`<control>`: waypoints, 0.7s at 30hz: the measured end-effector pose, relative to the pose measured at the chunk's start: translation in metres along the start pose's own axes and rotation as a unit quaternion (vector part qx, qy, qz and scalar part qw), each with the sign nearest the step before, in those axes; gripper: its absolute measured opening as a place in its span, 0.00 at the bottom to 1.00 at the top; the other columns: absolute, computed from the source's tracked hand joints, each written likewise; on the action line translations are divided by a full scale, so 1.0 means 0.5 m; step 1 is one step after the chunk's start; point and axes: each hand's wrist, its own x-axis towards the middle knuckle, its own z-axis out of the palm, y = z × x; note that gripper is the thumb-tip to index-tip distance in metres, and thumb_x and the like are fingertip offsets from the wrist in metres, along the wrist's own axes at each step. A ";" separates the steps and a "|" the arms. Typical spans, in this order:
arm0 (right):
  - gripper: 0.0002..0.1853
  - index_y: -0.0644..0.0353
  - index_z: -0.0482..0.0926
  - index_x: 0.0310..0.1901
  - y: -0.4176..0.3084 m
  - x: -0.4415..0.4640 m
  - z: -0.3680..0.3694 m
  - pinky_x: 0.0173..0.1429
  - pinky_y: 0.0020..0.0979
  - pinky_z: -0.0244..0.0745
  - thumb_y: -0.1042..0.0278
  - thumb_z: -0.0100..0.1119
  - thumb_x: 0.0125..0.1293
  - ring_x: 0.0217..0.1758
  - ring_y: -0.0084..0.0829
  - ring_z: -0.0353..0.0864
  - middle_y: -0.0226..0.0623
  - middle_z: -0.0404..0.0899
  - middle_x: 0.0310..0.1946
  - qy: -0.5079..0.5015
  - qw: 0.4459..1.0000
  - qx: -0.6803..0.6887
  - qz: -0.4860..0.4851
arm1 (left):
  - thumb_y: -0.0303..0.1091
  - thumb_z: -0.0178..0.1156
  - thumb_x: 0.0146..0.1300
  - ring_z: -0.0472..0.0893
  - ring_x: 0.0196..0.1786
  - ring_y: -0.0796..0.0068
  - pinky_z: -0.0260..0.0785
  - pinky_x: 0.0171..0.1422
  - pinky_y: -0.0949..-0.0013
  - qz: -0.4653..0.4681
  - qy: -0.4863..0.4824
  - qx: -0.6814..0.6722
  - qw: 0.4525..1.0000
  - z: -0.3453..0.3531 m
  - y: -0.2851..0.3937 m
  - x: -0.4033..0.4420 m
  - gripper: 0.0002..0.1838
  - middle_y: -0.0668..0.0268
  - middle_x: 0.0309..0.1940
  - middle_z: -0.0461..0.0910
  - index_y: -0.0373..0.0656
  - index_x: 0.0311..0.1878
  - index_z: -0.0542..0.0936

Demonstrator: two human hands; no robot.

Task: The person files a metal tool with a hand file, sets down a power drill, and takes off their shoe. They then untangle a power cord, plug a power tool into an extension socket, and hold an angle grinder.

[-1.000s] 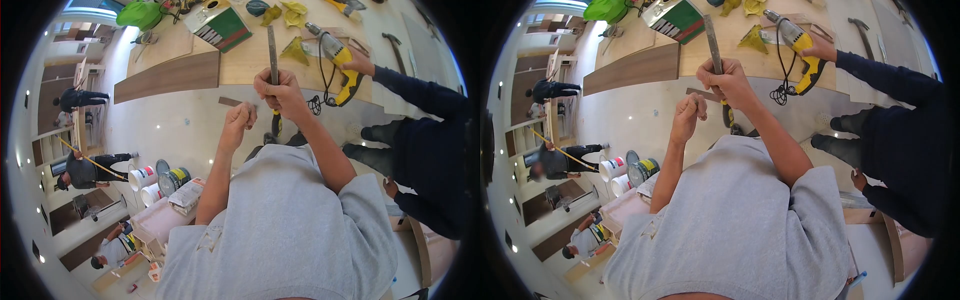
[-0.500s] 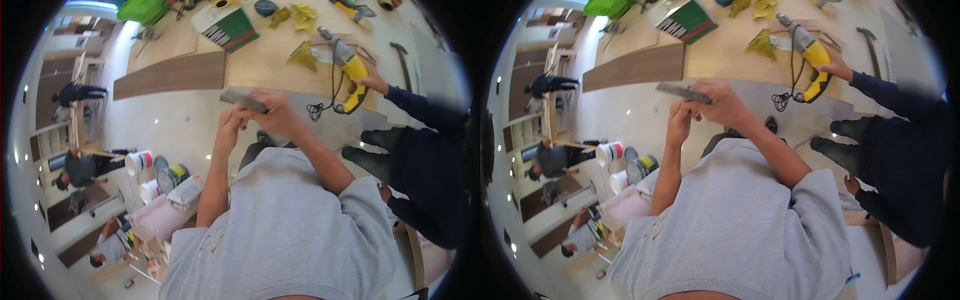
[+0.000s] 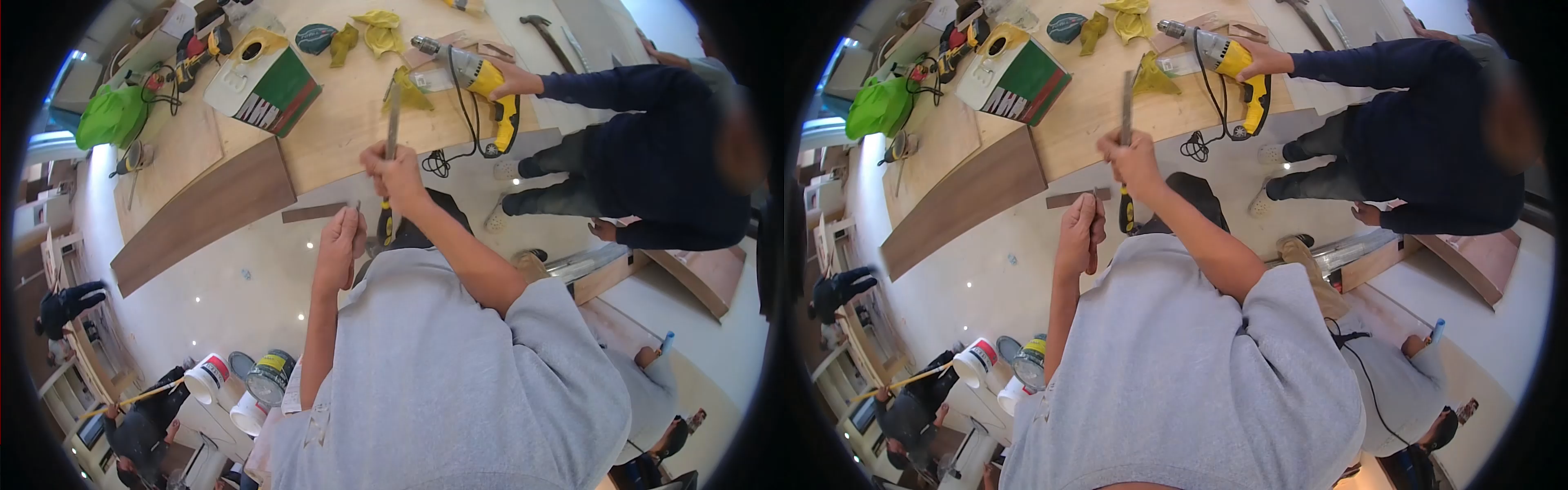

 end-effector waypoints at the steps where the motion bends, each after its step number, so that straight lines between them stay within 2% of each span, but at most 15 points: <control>1: 0.09 0.61 0.79 0.36 -0.008 0.024 -0.007 0.20 0.26 0.60 0.71 0.72 0.66 0.18 0.17 0.68 0.22 0.72 0.21 0.059 0.994 0.070 0.052 | 0.47 0.49 0.86 0.65 0.25 0.86 0.63 0.31 0.76 -0.004 0.016 -0.053 0.998 -0.002 -0.002 0.010 0.18 0.75 0.24 0.65 0.44 0.43 0.74; 2: 0.08 0.59 0.79 0.37 0.005 0.059 -0.019 0.17 0.23 0.53 0.70 0.70 0.67 0.15 0.13 0.61 0.23 0.70 0.20 0.069 0.994 0.054 0.069 | 0.46 0.50 0.85 0.65 0.26 0.86 0.64 0.32 0.76 -0.011 0.032 -0.103 0.994 -0.007 -0.005 0.022 0.16 0.75 0.26 0.66 0.43 0.47 0.76; 3: 0.08 0.61 0.79 0.40 0.006 0.079 -0.023 0.18 0.25 0.56 0.70 0.69 0.68 0.17 0.15 0.64 0.26 0.73 0.23 0.069 0.994 0.024 0.081 | 0.45 0.50 0.85 0.66 0.27 0.86 0.66 0.33 0.75 -0.014 0.048 -0.152 0.987 -0.012 0.000 0.036 0.16 0.75 0.28 0.68 0.42 0.51 0.78; 5: 0.09 0.63 0.78 0.46 -0.005 0.140 -0.033 0.19 0.27 0.64 0.69 0.66 0.69 0.21 0.20 0.71 0.33 0.77 0.29 0.058 0.993 -0.044 0.098 | 0.42 0.51 0.84 0.69 0.29 0.84 0.69 0.37 0.74 -0.003 0.069 -0.118 0.991 -0.022 0.031 0.073 0.17 0.74 0.30 0.69 0.40 0.63 0.76; 6: 0.12 0.65 0.77 0.49 0.011 0.191 -0.029 0.23 0.31 0.69 0.69 0.65 0.69 0.26 0.25 0.76 0.39 0.78 0.34 0.080 0.992 -0.059 0.073 | 0.40 0.51 0.83 0.70 0.30 0.84 0.70 0.38 0.74 0.007 0.083 -0.103 0.991 -0.029 0.050 0.099 0.20 0.74 0.32 0.70 0.38 0.69 0.76; 8: 0.19 0.69 0.74 0.56 0.052 0.296 -0.012 0.31 0.38 0.80 0.70 0.63 0.68 0.35 0.37 0.84 0.51 0.80 0.43 0.119 0.989 -0.088 0.029 | 0.36 0.53 0.81 0.73 0.32 0.82 0.72 0.40 0.73 0.035 0.095 -0.007 0.995 -0.045 0.085 0.161 0.24 0.71 0.33 0.71 0.38 0.74 0.73; 9: 0.22 0.71 0.72 0.59 0.043 0.324 -0.012 0.38 0.40 0.81 0.70 0.63 0.67 0.41 0.43 0.84 0.56 0.79 0.48 0.123 0.970 -0.210 -0.019 | 0.35 0.54 0.80 0.75 0.34 0.81 0.73 0.41 0.72 0.041 0.102 0.042 0.993 -0.042 0.107 0.184 0.26 0.70 0.34 0.71 0.38 0.77 0.71; 11: 0.29 0.75 0.67 0.64 0.041 0.360 -0.012 0.51 0.45 0.84 0.70 0.62 0.66 0.54 0.55 0.84 0.65 0.76 0.57 0.126 0.885 -0.434 -0.107 | 0.33 0.57 0.77 0.79 0.38 0.72 0.74 0.45 0.66 0.055 0.158 0.137 0.976 -0.019 0.152 0.226 0.27 0.64 0.38 0.74 0.37 0.76 0.72; 12: 0.25 0.71 0.74 0.61 -0.021 0.319 0.004 0.59 0.44 0.80 0.74 0.62 0.63 0.59 0.61 0.80 0.63 0.75 0.58 0.171 0.862 -0.451 -0.156 | 0.32 0.58 0.76 0.81 0.41 0.68 0.75 0.46 0.63 0.063 0.183 0.183 0.964 -0.011 0.179 0.258 0.27 0.61 0.40 0.76 0.37 0.76 0.72; 15: 0.17 0.64 0.82 0.54 -0.095 0.348 -0.101 0.59 0.45 0.81 0.77 0.60 0.62 0.58 0.57 0.82 0.52 0.78 0.56 0.018 0.805 -0.547 -0.227 | 0.28 0.60 0.72 0.82 0.48 0.51 0.75 0.53 0.53 0.169 0.239 0.467 0.834 -0.032 0.166 0.382 0.27 0.50 0.47 0.77 0.38 0.73 0.75; 16: 0.10 0.58 0.86 0.44 -0.100 0.379 -0.135 0.54 0.45 0.83 0.78 0.60 0.63 0.52 0.51 0.85 0.43 0.80 0.49 0.014 0.681 -0.641 -0.354 | 0.28 0.60 0.71 0.81 0.50 0.47 0.74 0.55 0.51 0.159 0.248 0.471 0.832 -0.020 0.189 0.411 0.27 0.48 0.49 0.77 0.38 0.73 0.75; 18: 0.07 0.56 0.85 0.42 -0.110 0.450 -0.178 0.53 0.43 0.83 0.75 0.61 0.64 0.52 0.45 0.85 0.39 0.80 0.46 -0.133 0.621 -0.691 -0.346 | 0.27 0.60 0.70 0.79 0.52 0.40 0.73 0.58 0.48 0.146 0.260 0.478 0.826 0.011 0.228 0.471 0.26 0.44 0.52 0.76 0.38 0.71 0.76; 19: 0.06 0.54 0.85 0.41 -0.120 0.470 -0.197 0.53 0.43 0.83 0.73 0.61 0.65 0.51 0.42 0.85 0.38 0.80 0.45 -0.203 0.583 -0.710 -0.338 | 0.27 0.61 0.69 0.79 0.53 0.40 0.73 0.59 0.47 0.176 0.275 0.502 0.801 -0.003 0.216 0.498 0.26 0.44 0.53 0.76 0.38 0.71 0.76; 21: 0.03 0.52 0.84 0.38 -0.116 0.495 -0.201 0.51 0.38 0.82 0.69 0.62 0.66 0.54 0.36 0.83 0.34 0.80 0.44 -0.284 0.513 -0.712 -0.386 | 0.26 0.63 0.68 0.79 0.55 0.42 0.72 0.61 0.47 0.250 0.284 0.533 0.757 -0.029 0.174 0.578 0.27 0.43 0.54 0.76 0.37 0.71 0.76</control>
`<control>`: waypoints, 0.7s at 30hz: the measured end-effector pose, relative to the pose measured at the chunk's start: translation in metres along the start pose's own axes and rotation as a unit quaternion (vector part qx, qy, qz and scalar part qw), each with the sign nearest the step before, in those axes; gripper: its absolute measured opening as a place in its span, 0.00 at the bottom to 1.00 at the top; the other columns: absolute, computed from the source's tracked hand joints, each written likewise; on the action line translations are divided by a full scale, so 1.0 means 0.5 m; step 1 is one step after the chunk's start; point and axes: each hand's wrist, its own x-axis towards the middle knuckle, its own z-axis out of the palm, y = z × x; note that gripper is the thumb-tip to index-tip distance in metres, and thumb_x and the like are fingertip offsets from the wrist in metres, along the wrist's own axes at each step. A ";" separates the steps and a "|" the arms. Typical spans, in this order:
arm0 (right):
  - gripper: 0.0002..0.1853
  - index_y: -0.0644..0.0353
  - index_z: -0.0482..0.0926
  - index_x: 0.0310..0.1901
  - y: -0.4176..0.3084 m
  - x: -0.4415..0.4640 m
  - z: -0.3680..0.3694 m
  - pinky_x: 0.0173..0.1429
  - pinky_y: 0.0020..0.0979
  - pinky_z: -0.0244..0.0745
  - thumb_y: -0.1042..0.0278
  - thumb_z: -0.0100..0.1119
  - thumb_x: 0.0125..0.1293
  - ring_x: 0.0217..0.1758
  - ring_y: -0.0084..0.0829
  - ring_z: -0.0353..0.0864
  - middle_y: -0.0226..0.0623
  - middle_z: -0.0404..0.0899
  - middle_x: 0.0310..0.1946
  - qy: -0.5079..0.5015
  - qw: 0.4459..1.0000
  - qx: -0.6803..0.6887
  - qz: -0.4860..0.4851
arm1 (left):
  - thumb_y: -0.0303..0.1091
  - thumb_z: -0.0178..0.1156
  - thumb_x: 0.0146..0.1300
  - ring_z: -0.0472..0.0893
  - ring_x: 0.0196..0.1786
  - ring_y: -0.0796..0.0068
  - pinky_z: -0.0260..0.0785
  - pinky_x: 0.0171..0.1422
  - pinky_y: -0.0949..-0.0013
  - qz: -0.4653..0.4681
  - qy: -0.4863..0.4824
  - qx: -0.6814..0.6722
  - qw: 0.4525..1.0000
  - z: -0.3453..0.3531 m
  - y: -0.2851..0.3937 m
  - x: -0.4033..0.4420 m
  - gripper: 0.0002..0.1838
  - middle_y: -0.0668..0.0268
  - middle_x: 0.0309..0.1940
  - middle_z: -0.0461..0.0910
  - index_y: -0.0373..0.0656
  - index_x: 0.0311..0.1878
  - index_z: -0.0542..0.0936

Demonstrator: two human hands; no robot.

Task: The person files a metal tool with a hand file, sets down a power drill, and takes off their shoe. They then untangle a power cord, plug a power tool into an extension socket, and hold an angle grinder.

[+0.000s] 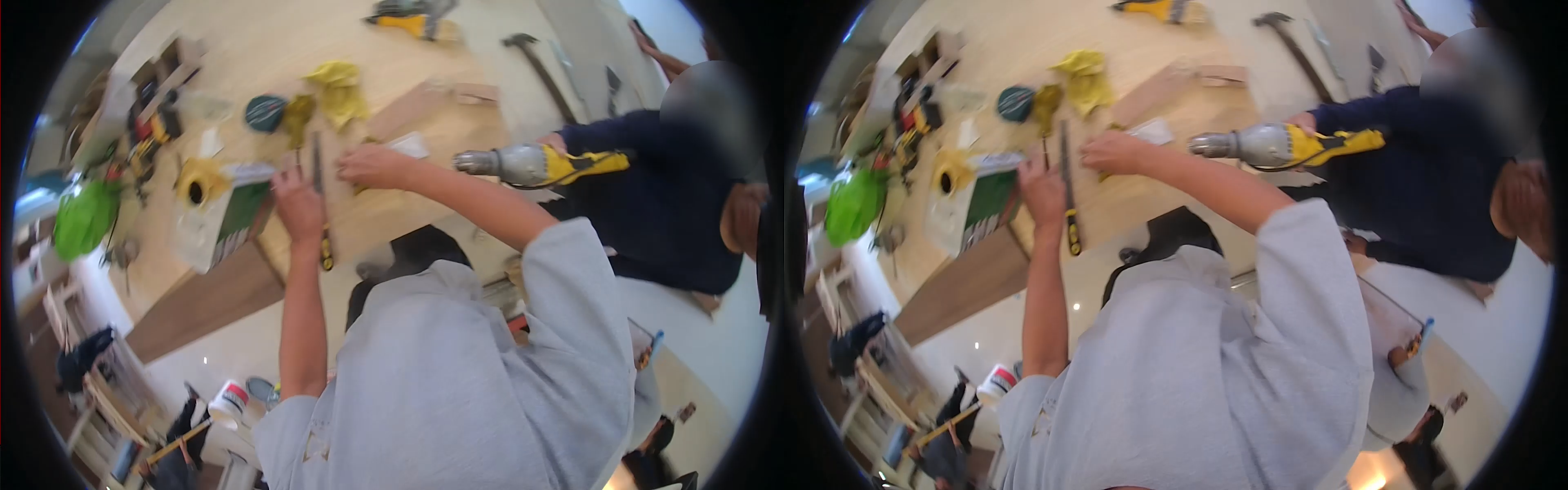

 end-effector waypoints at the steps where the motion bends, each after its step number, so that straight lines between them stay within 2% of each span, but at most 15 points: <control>1: 0.02 0.51 0.84 0.38 0.004 -0.002 -0.006 0.52 0.37 0.81 0.68 0.62 0.66 0.55 0.34 0.82 0.33 0.80 0.43 0.001 0.999 -0.019 -0.025 | 0.25 0.65 0.66 0.78 0.58 0.42 0.72 0.63 0.47 0.004 -0.010 0.022 1.000 -0.002 0.021 0.003 0.29 0.43 0.56 0.75 0.37 0.71 0.75; 2: 0.02 0.51 0.84 0.37 0.008 0.001 -0.020 0.53 0.37 0.80 0.68 0.62 0.66 0.56 0.33 0.82 0.31 0.80 0.43 0.004 0.998 -0.038 -0.054 | 0.25 0.67 0.65 0.77 0.60 0.41 0.71 0.65 0.48 0.007 -0.017 0.046 0.999 -0.020 0.047 -0.005 0.30 0.43 0.58 0.74 0.37 0.72 0.75; 4: 0.04 0.51 0.83 0.42 0.008 0.007 -0.045 0.54 0.37 0.78 0.69 0.61 0.67 0.55 0.33 0.82 0.29 0.81 0.43 0.039 0.995 -0.077 -0.045 | 0.24 0.68 0.64 0.77 0.62 0.42 0.70 0.67 0.48 0.025 -0.007 0.025 0.999 -0.038 0.080 -0.043 0.32 0.45 0.61 0.73 0.38 0.72 0.75; 7: 0.08 0.53 0.80 0.47 -0.029 0.026 -0.090 0.55 0.40 0.77 0.70 0.60 0.68 0.53 0.37 0.83 0.33 0.82 0.46 0.076 0.991 -0.020 0.106 | 0.24 0.68 0.64 0.75 0.65 0.43 0.68 0.70 0.50 0.058 0.006 0.018 0.998 -0.068 0.072 -0.123 0.34 0.46 0.63 0.73 0.41 0.75 0.73; 8: 0.09 0.54 0.79 0.50 -0.049 0.023 -0.106 0.55 0.40 0.77 0.71 0.59 0.69 0.53 0.40 0.83 0.36 0.82 0.45 0.174 0.974 0.038 0.141 | 0.25 0.68 0.65 0.74 0.66 0.44 0.68 0.71 0.51 0.071 0.008 0.021 0.997 -0.079 0.061 -0.151 0.35 0.47 0.63 0.73 0.42 0.77 0.71; 10: 0.11 0.56 0.77 0.54 -0.106 -0.004 -0.142 0.54 0.41 0.77 0.72 0.58 0.72 0.53 0.45 0.84 0.42 0.83 0.45 0.361 0.899 0.150 0.197 | 0.23 0.67 0.66 0.76 0.64 0.46 0.69 0.68 0.52 0.088 -0.018 -0.012 0.996 -0.110 0.052 -0.198 0.32 0.48 0.64 0.72 0.42 0.74 0.74; 12: 0.14 0.59 0.73 0.60 -0.224 -0.067 -0.212 0.56 0.45 0.77 0.74 0.55 0.75 0.53 0.55 0.83 0.48 0.84 0.46 0.416 0.790 0.288 0.346 | 0.22 0.66 0.67 0.77 0.62 0.48 0.71 0.66 0.52 0.091 -0.058 -0.064 0.992 -0.143 0.035 -0.252 0.29 0.49 0.64 0.72 0.42 0.72 0.77; 14: 0.24 0.61 0.68 0.69 -0.330 -0.178 -0.197 0.62 0.53 0.74 0.76 0.50 0.73 0.60 0.60 0.79 0.54 0.80 0.58 0.314 0.779 0.321 0.437 | 0.21 0.66 0.67 0.77 0.63 0.49 0.72 0.64 0.53 0.095 -0.105 -0.133 0.981 -0.174 0.006 -0.293 0.27 0.49 0.64 0.72 0.42 0.70 0.79; 15: 0.26 0.63 0.65 0.74 -0.379 -0.246 -0.160 0.64 0.51 0.75 0.74 0.49 0.75 0.62 0.60 0.79 0.58 0.78 0.61 0.299 0.827 0.282 0.383 | 0.21 0.65 0.67 0.79 0.61 0.50 0.74 0.61 0.53 0.095 -0.100 -0.178 0.974 -0.182 -0.011 -0.319 0.23 0.49 0.60 0.76 0.42 0.65 0.82; 16: 0.24 0.63 0.69 0.72 -0.442 -0.301 -0.128 0.65 0.51 0.75 0.74 0.49 0.75 0.64 0.60 0.78 0.58 0.77 0.64 0.228 0.813 0.291 0.450 | 0.21 0.65 0.68 0.80 0.60 0.51 0.74 0.61 0.54 0.108 -0.107 -0.180 0.972 -0.195 -0.028 -0.337 0.21 0.50 0.58 0.77 0.41 0.64 0.82; 17: 0.22 0.59 0.74 0.69 -0.487 -0.391 -0.001 0.65 0.50 0.76 0.72 0.51 0.75 0.64 0.59 0.79 0.54 0.78 0.65 0.236 0.818 0.232 0.470 | 0.21 0.65 0.68 0.80 0.58 0.51 0.75 0.61 0.54 0.119 -0.114 -0.184 0.969 -0.205 -0.043 -0.355 0.20 0.50 0.56 0.79 0.41 0.63 0.83; 18: 0.19 0.62 0.76 0.65 -0.543 -0.458 0.046 0.62 0.49 0.78 0.71 0.50 0.75 0.60 0.60 0.82 0.53 0.84 0.58 0.204 0.769 0.281 0.536 | 0.21 0.65 0.68 0.81 0.57 0.52 0.75 0.61 0.55 0.126 -0.123 -0.189 0.966 -0.212 -0.054 -0.380 0.19 0.50 0.54 0.80 0.40 0.62 0.83; 19: 0.17 0.67 0.80 0.57 -0.594 -0.515 0.112 0.55 0.48 0.82 0.72 0.53 0.71 0.51 0.56 0.88 0.54 0.88 0.46 0.126 0.716 0.232 0.646 | 0.21 0.65 0.67 0.82 0.55 0.56 0.76 0.59 0.58 0.117 -0.151 -0.211 0.959 -0.214 -0.060 -0.405 0.20 0.52 0.53 0.81 0.41 0.62 0.84; 20: 0.16 0.70 0.81 0.56 -0.639 -0.561 0.154 0.54 0.45 0.83 0.71 0.54 0.72 0.49 0.48 0.89 0.51 0.88 0.46 0.063 0.585 0.353 0.727 | 0.20 0.65 0.67 0.83 0.52 0.59 0.77 0.56 0.62 0.109 -0.175 -0.233 0.950 -0.207 -0.059 -0.418 0.20 0.55 0.51 0.81 0.41 0.62 0.84; 21: 0.15 0.73 0.82 0.54 -0.680 -0.602 0.194 0.53 0.42 0.84 0.70 0.55 0.73 0.48 0.40 0.90 0.49 0.89 0.47 0.002 0.430 0.459 0.777 | 0.20 0.65 0.67 0.84 0.50 0.63 0.78 0.54 0.65 0.103 -0.197 -0.255 0.941 -0.200 -0.054 -0.422 0.21 0.57 0.49 0.82 0.42 0.63 0.84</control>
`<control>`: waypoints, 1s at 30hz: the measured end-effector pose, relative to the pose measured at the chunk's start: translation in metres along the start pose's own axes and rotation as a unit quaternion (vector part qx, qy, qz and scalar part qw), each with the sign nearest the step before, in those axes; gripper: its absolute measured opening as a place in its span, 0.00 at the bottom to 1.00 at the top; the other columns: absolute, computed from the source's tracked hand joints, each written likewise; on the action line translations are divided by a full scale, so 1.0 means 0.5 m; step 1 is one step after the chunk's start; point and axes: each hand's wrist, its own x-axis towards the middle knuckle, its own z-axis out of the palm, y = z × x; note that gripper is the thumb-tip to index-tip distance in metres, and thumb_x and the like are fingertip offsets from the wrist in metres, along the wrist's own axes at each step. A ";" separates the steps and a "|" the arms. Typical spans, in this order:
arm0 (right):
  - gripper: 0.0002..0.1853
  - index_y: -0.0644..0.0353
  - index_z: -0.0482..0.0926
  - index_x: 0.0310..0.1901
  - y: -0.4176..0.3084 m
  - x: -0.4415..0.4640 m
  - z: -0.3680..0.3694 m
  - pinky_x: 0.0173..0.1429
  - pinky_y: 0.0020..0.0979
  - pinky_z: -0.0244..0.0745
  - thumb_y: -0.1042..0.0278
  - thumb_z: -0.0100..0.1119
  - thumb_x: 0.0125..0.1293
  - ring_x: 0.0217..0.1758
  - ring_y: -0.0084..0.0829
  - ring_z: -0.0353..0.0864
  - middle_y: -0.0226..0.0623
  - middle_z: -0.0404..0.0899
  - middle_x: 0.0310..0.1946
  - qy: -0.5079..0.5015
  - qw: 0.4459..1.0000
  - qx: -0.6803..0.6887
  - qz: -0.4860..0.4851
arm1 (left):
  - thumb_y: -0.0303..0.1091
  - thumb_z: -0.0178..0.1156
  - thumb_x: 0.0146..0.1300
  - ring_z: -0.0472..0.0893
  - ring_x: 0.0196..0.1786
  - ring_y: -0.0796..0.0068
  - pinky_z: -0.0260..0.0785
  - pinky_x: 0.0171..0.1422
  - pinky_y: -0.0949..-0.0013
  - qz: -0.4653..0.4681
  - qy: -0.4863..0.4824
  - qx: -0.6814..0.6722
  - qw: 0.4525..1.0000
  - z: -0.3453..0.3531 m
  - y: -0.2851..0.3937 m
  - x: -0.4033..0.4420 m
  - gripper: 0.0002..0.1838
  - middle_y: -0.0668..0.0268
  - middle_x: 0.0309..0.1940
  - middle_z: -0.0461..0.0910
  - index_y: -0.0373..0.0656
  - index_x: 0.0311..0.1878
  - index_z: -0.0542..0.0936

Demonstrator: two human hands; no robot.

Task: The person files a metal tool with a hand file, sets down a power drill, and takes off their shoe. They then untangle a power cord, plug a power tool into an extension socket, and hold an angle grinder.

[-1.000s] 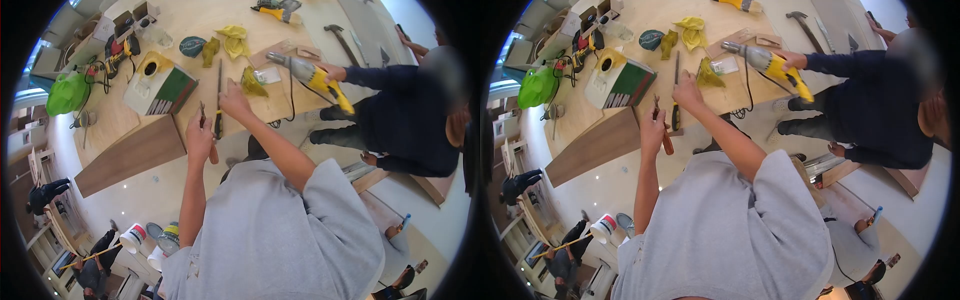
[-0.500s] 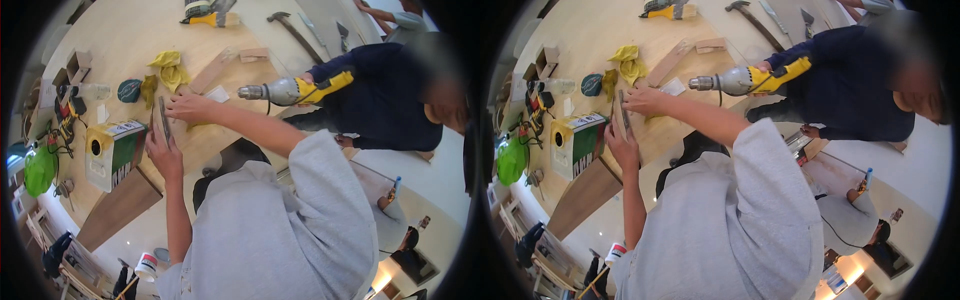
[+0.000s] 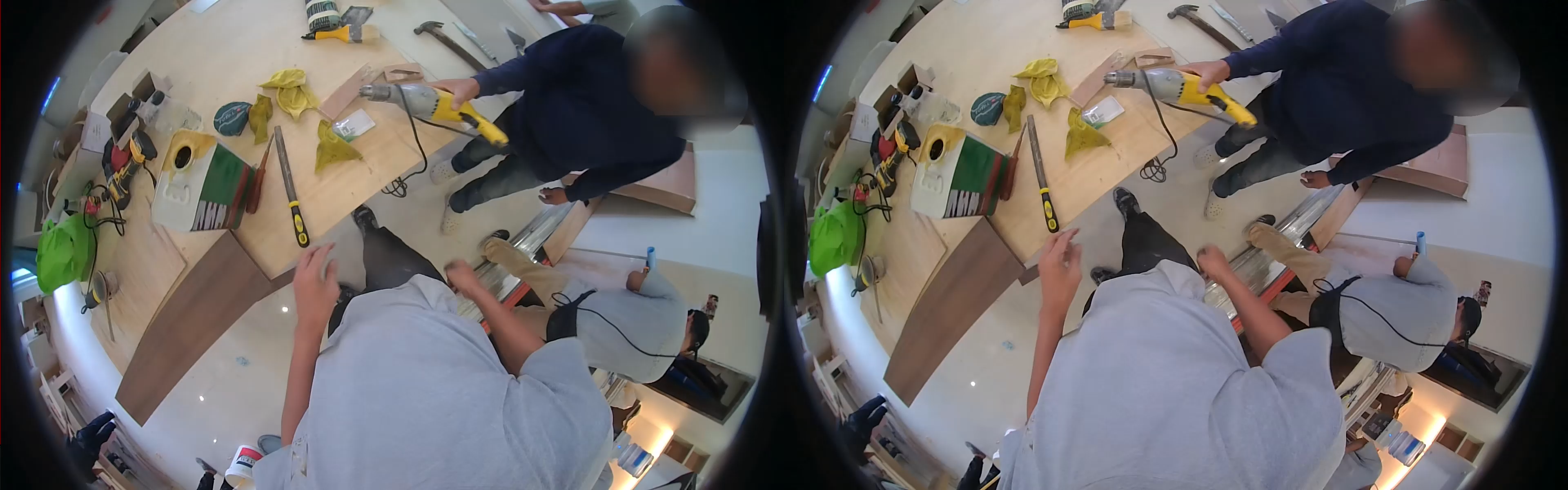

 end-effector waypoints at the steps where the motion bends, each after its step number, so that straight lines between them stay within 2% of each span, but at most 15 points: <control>1: 0.16 0.74 0.83 0.54 0.104 0.032 0.031 0.50 0.40 0.85 0.70 0.58 0.71 0.46 0.36 0.89 0.47 0.89 0.48 -0.051 0.989 0.137 0.004 | 0.21 0.65 0.68 0.84 0.49 0.65 0.78 0.53 0.66 -0.005 -0.032 -0.037 0.999 0.011 0.010 -0.002 0.20 0.58 0.49 0.82 0.41 0.63 0.84; 2: 0.18 0.74 0.84 0.54 0.188 0.044 0.059 0.47 0.38 0.86 0.71 0.60 0.68 0.44 0.32 0.89 0.46 0.88 0.49 -0.102 0.957 0.273 0.005 | 0.23 0.64 0.69 0.84 0.48 0.67 0.78 0.52 0.67 -0.007 -0.066 -0.072 0.995 0.024 0.027 0.001 0.20 0.59 0.49 0.82 0.41 0.63 0.84; 4: 0.16 0.74 0.86 0.52 0.217 -0.059 0.051 0.44 0.37 0.84 0.70 0.62 0.68 0.43 0.31 0.89 0.42 0.89 0.44 -0.120 0.941 0.317 -0.004 | 0.27 0.64 0.70 0.83 0.47 0.71 0.78 0.51 0.68 -0.035 -0.114 -0.153 0.981 0.053 0.054 0.015 0.19 0.61 0.48 0.83 0.40 0.63 0.84; 6: 0.18 0.72 0.85 0.57 0.190 -0.176 -0.013 0.49 0.34 0.83 0.71 0.62 0.68 0.45 0.29 0.88 0.40 0.89 0.45 -0.174 0.951 0.256 0.006 | 0.32 0.65 0.72 0.82 0.47 0.74 0.77 0.51 0.68 -0.090 -0.148 -0.240 0.955 0.089 0.060 0.029 0.19 0.64 0.47 0.83 0.40 0.63 0.84; 9: 0.21 0.70 0.83 0.60 0.126 -0.311 -0.075 0.57 0.33 0.82 0.70 0.64 0.67 0.50 0.29 0.87 0.39 0.88 0.48 -0.134 0.979 0.145 -0.046 | 0.38 0.64 0.73 0.81 0.47 0.77 0.77 0.50 0.68 -0.121 -0.163 -0.276 0.940 0.115 0.072 0.052 0.19 0.67 0.47 0.83 0.40 0.63 0.84; 12: 0.19 0.67 0.83 0.59 0.200 -0.233 -0.061 0.58 0.29 0.79 0.72 0.64 0.67 0.50 0.28 0.85 0.37 0.87 0.49 -0.053 0.986 0.058 -0.149 | 0.39 0.65 0.73 0.81 0.48 0.77 0.76 0.51 0.69 -0.128 -0.174 -0.253 0.943 0.137 0.069 0.094 0.20 0.67 0.49 0.84 0.41 0.64 0.84; 14: 0.18 0.67 0.82 0.57 0.272 -0.135 -0.041 0.57 0.29 0.78 0.75 0.63 0.67 0.49 0.27 0.85 0.36 0.87 0.50 0.052 0.973 0.014 -0.223 | 0.40 0.65 0.73 0.81 0.48 0.78 0.76 0.51 0.69 -0.119 -0.165 -0.247 0.948 0.138 0.095 0.143 0.21 0.67 0.50 0.84 0.42 0.64 0.84; 16: 0.16 0.68 0.82 0.56 0.279 -0.095 -0.064 0.57 0.29 0.78 0.77 0.63 0.66 0.49 0.27 0.84 0.34 0.86 0.50 0.113 0.958 0.038 -0.262 | 0.40 0.65 0.73 0.81 0.49 0.77 0.76 0.52 0.68 -0.113 -0.140 -0.253 0.951 0.140 0.135 0.217 0.21 0.67 0.50 0.84 0.41 0.65 0.84; 18: 0.15 0.67 0.83 0.54 0.266 -0.101 -0.091 0.57 0.29 0.78 0.78 0.62 0.66 0.49 0.27 0.84 0.34 0.86 0.49 0.115 0.951 0.137 -0.251 | 0.41 0.65 0.73 0.81 0.51 0.76 0.76 0.52 0.68 -0.122 -0.111 -0.265 0.950 0.146 0.170 0.286 0.22 0.67 0.51 0.84 0.41 0.66 0.83; 20: 0.15 0.66 0.83 0.54 0.231 -0.116 -0.142 0.57 0.29 0.78 0.80 0.61 0.66 0.49 0.27 0.84 0.34 0.86 0.48 0.089 0.942 0.176 -0.272 | 0.42 0.66 0.72 0.81 0.56 0.71 0.77 0.54 0.64 -0.175 -0.066 -0.321 0.928 0.169 0.198 0.373 0.27 0.64 0.55 0.83 0.40 0.70 0.79; 21: 0.15 0.65 0.83 0.54 0.220 -0.109 -0.163 0.56 0.29 0.78 0.81 0.61 0.66 0.49 0.27 0.84 0.34 0.86 0.48 0.076 0.936 0.197 -0.281 | 0.44 0.68 0.70 0.80 0.59 0.69 0.77 0.55 0.59 -0.191 -0.042 -0.293 0.936 0.184 0.219 0.418 0.32 0.64 0.57 0.82 0.41 0.73 0.74; 22: 0.15 0.67 0.83 0.54 0.227 -0.081 -0.183 0.57 0.30 0.78 0.81 0.59 0.66 0.49 0.27 0.84 0.35 0.87 0.48 0.015 0.942 0.244 -0.232 | 0.45 0.70 0.68 0.79 0.62 0.67 0.77 0.57 0.54 -0.206 -0.019 -0.264 0.942 0.199 0.239 0.468 0.38 0.64 0.59 0.81 0.41 0.77 0.69; 24: 0.16 0.71 0.84 0.54 0.253 -0.033 -0.227 0.57 0.32 0.78 0.82 0.57 0.66 0.50 0.28 0.84 0.37 0.88 0.48 -0.105 0.931 0.327 -0.122 | 0.47 0.76 0.61 0.73 0.71 0.60 0.75 0.62 0.43 -0.278 0.020 -0.298 0.913 0.249 0.226 0.573 0.52 0.58 0.71 0.70 0.43 0.82 0.57; 27: 0.18 0.73 0.85 0.55 0.188 -0.045 -0.318 0.52 0.31 0.79 0.81 0.59 0.64 0.45 0.26 0.84 0.39 0.89 0.45 -0.152 0.976 0.140 -0.076 | 0.47 0.78 0.53 0.75 0.66 0.53 0.78 0.64 0.56 -0.452 0.189 -0.129 0.862 0.313 0.304 0.664 0.58 0.46 0.69 0.64 0.39 0.81 0.55; 30: 0.19 0.72 0.87 0.54 0.183 0.031 -0.336 0.45 0.33 0.80 0.80 0.58 0.62 0.39 0.27 0.85 0.42 0.90 0.40 -0.172 0.976 -0.034 -0.129 | 0.45 0.79 0.50 0.66 0.74 0.43 0.73 0.72 0.50 -0.538 0.211 -0.086 0.812 0.357 0.303 0.737 0.63 0.45 0.73 0.52 0.43 0.81 0.47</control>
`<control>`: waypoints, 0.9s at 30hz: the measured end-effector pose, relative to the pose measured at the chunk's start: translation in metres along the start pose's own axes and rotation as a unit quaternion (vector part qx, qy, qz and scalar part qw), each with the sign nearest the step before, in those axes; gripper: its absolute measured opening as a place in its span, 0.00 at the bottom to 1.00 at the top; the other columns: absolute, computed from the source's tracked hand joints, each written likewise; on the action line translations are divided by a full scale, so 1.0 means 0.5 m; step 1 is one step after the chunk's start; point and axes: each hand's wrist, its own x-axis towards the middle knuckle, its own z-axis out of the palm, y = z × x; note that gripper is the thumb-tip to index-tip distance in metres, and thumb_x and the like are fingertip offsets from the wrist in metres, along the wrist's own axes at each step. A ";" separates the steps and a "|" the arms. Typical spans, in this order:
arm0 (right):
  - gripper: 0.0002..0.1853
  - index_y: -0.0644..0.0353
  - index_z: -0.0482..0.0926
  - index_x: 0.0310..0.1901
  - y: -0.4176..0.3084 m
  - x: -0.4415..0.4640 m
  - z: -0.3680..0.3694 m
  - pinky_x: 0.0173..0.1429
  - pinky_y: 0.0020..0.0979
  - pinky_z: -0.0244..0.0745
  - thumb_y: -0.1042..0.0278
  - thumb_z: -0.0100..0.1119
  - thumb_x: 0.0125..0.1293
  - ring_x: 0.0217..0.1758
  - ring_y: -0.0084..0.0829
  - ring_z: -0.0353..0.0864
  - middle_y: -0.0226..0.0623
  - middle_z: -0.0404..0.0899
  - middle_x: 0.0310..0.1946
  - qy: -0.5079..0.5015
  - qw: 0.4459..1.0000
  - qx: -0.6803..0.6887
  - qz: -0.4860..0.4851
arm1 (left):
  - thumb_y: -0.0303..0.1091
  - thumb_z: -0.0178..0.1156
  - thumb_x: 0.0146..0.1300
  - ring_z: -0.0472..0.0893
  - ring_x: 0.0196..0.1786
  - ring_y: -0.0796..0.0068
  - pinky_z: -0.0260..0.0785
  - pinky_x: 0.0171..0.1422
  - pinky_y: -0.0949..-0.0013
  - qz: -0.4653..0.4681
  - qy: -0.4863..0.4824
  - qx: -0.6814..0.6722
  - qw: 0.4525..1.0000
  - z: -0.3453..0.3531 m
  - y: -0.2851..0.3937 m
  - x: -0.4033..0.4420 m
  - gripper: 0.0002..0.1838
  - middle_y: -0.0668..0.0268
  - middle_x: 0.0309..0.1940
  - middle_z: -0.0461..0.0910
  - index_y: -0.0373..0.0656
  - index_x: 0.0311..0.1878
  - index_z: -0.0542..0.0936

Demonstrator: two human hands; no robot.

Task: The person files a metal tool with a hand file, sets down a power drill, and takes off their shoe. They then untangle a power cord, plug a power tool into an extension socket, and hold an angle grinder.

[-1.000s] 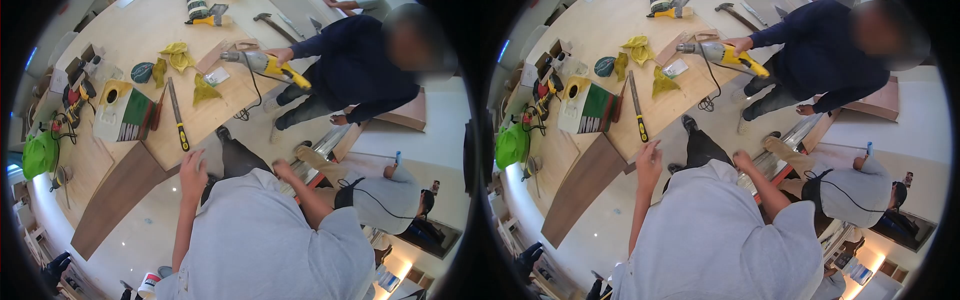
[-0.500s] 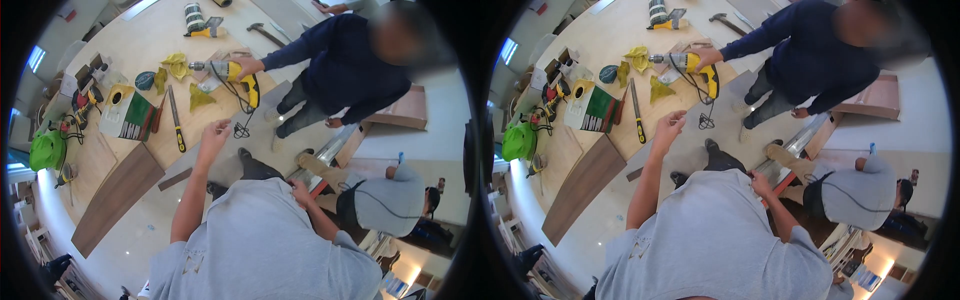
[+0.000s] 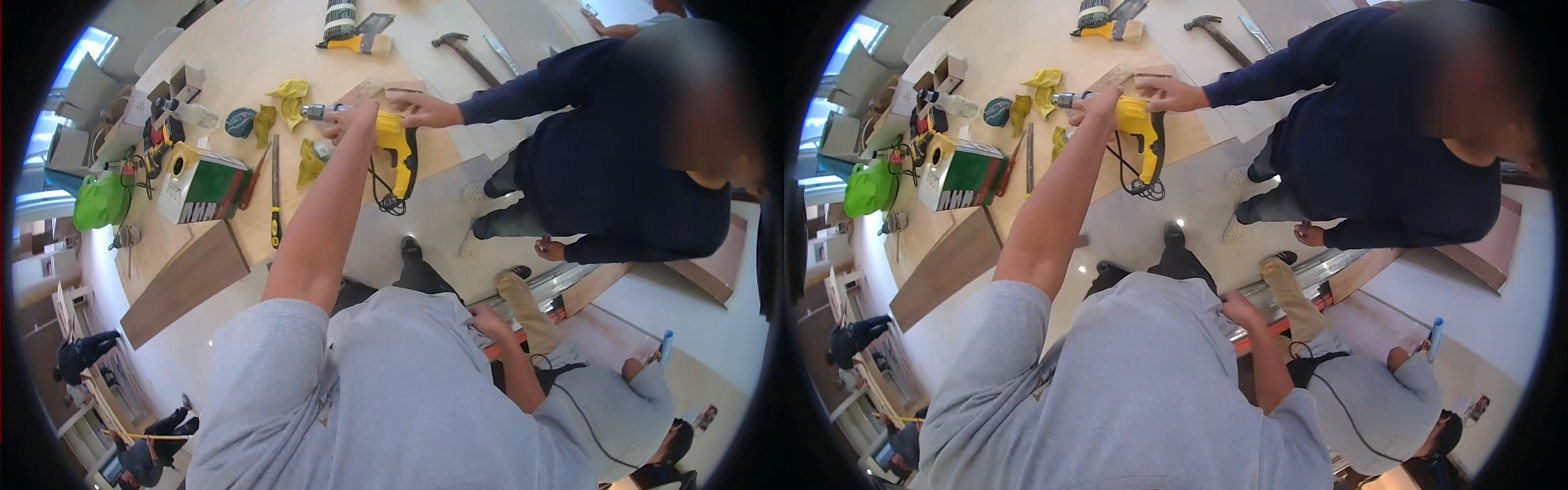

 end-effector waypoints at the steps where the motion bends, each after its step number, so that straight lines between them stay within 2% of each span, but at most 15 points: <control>1: 0.19 0.72 0.87 0.53 0.004 0.010 0.004 0.44 0.34 0.80 0.80 0.58 0.62 0.38 0.28 0.85 0.44 0.90 0.39 0.010 0.999 -0.027 0.024 | 0.44 0.79 0.49 0.67 0.73 0.42 0.74 0.72 0.49 -0.009 0.017 0.018 1.000 0.012 -0.005 0.000 0.62 0.45 0.73 0.53 0.45 0.81 0.47; 3: 0.18 0.71 0.88 0.52 0.001 0.047 -0.010 0.41 0.37 0.81 0.80 0.57 0.61 0.36 0.29 0.86 0.46 0.90 0.36 0.039 0.993 -0.090 0.061 | 0.43 0.78 0.48 0.69 0.72 0.42 0.76 0.70 0.48 -0.024 0.049 0.039 0.998 0.029 0.010 0.005 0.62 0.44 0.72 0.55 0.47 0.81 0.48; 5: 0.19 0.72 0.87 0.52 0.145 0.113 0.008 0.41 0.42 0.82 0.80 0.55 0.61 0.37 0.34 0.89 0.51 0.89 0.34 0.010 1.000 0.018 -0.002 | 0.43 0.79 0.48 0.70 0.71 0.42 0.77 0.69 0.47 -0.027 0.056 0.026 0.998 0.042 0.010 -0.010 0.64 0.44 0.74 0.52 0.48 0.82 0.46; 7: 0.19 0.71 0.86 0.55 0.178 0.098 0.013 0.46 0.42 0.83 0.77 0.56 0.65 0.41 0.34 0.88 0.49 0.90 0.38 0.052 0.981 -0.184 -0.020 | 0.42 0.79 0.47 0.72 0.70 0.42 0.78 0.68 0.47 -0.037 0.085 0.028 0.995 0.064 0.022 -0.019 0.66 0.43 0.76 0.49 0.50 0.83 0.43; 10: 0.21 0.72 0.84 0.58 0.084 0.019 0.006 0.54 0.40 0.81 0.67 0.61 0.68 0.48 0.36 0.88 0.48 0.90 0.49 0.049 0.998 0.050 0.007 | 0.40 0.79 0.48 0.76 0.66 0.41 0.80 0.66 0.45 -0.057 0.141 0.060 0.987 0.095 0.026 -0.028 0.70 0.43 0.81 0.43 0.50 0.85 0.38; 12: 0.24 0.73 0.83 0.59 0.102 0.036 -0.003 0.59 0.39 0.80 0.62 0.64 0.69 0.53 0.37 0.88 0.49 0.89 0.54 -0.054 0.993 0.107 0.011 | 0.40 0.78 0.46 0.77 0.64 0.40 0.79 0.67 0.47 -0.053 0.185 0.039 0.981 0.102 0.036 -0.032 0.68 0.43 0.80 0.47 0.50 0.85 0.42; 14: 0.23 0.71 0.83 0.60 0.145 0.039 -0.012 0.60 0.40 0.80 0.62 0.63 0.70 0.54 0.39 0.88 0.51 0.89 0.55 -0.090 0.993 0.072 0.035 | 0.39 0.79 0.43 0.77 0.64 0.41 0.79 0.66 0.47 -0.075 0.221 0.045 0.971 0.119 0.030 -0.026 0.67 0.44 0.79 0.50 0.52 0.84 0.47; 18: 0.21 0.70 0.83 0.60 0.080 0.005 -0.054 0.57 0.40 0.81 0.65 0.61 0.71 0.51 0.38 0.89 0.50 0.90 0.50 -0.053 0.993 -0.102 0.036 | 0.37 0.81 0.41 0.76 0.66 0.42 0.80 0.65 0.45 -0.056 0.184 -0.006 0.981 0.092 0.007 -0.026 0.68 0.45 0.78 0.50 0.51 0.84 0.49; 21: 0.19 0.67 0.84 0.59 0.165 0.063 -0.083 0.54 0.43 0.82 0.65 0.60 0.72 0.49 0.39 0.90 0.51 0.90 0.47 0.018 0.982 -0.179 -0.063 | 0.36 0.83 0.39 0.77 0.65 0.42 0.80 0.66 0.45 -0.027 0.120 -0.075 0.990 0.060 -0.026 0.006 0.69 0.45 0.78 0.49 0.48 0.84 0.50; 22: 0.18 0.65 0.86 0.57 0.166 0.072 -0.101 0.50 0.44 0.82 0.64 0.59 0.72 0.43 0.39 0.90 0.48 0.90 0.43 0.029 0.996 -0.079 -0.031 | 0.34 0.83 0.39 0.78 0.64 0.44 0.82 0.64 0.46 -0.008 0.101 -0.111 0.989 0.040 -0.037 0.001 0.67 0.45 0.78 0.46 0.43 0.82 0.52; 23: 0.18 0.62 0.87 0.56 0.147 0.092 -0.121 0.46 0.45 0.81 0.63 0.58 0.72 0.38 0.40 0.89 0.44 0.91 0.38 0.037 0.999 0.023 0.002 | 0.34 0.83 0.40 0.79 0.62 0.45 0.83 0.61 0.47 0.018 0.085 -0.146 0.985 0.028 -0.045 0.009 0.65 0.45 0.77 0.50 0.42 0.81 0.53; 24: 0.17 0.64 0.87 0.53 0.077 0.070 -0.151 0.46 0.49 0.82 0.65 0.57 0.70 0.40 0.48 0.91 0.54 0.89 0.38 0.100 0.993 -0.047 -0.047 | 0.33 0.82 0.41 0.80 0.60 0.46 0.84 0.59 0.48 0.040 0.068 -0.182 0.980 0.025 -0.062 0.029 0.62 0.45 0.75 0.53 0.40 0.80 0.55; 25: 0.14 0.63 0.87 0.50 0.057 0.088 -0.180 0.47 0.53 0.81 0.65 0.56 0.72 0.43 0.57 0.89 0.60 0.87 0.42 0.175 0.926 -0.326 -0.078 | 0.32 0.82 0.42 0.81 0.57 0.47 0.85 0.57 0.50 0.057 0.055 -0.217 0.973 0.020 -0.096 0.059 0.60 0.45 0.74 0.56 0.39 0.78 0.57; 26: 0.13 0.62 0.86 0.47 -0.018 0.071 -0.199 0.49 0.55 0.80 0.64 0.56 0.73 0.46 0.61 0.86 0.59 0.85 0.46 0.231 0.907 -0.337 -0.102 | 0.30 0.80 0.43 0.81 0.56 0.50 0.85 0.57 0.52 0.078 -0.027 -0.266 0.960 -0.001 -0.129 0.085 0.55 0.45 0.70 0.61 0.38 0.75 0.60; 27: 0.11 0.62 0.83 0.49 -0.088 0.061 -0.211 0.55 0.56 0.79 0.68 0.55 0.72 0.54 0.58 0.84 0.54 0.86 0.44 0.261 0.913 -0.279 -0.145 | 0.28 0.78 0.45 0.81 0.54 0.53 0.84 0.56 0.53 0.090 -0.111 -0.311 0.940 -0.021 -0.161 0.111 0.50 0.44 0.66 0.66 0.38 0.72 0.63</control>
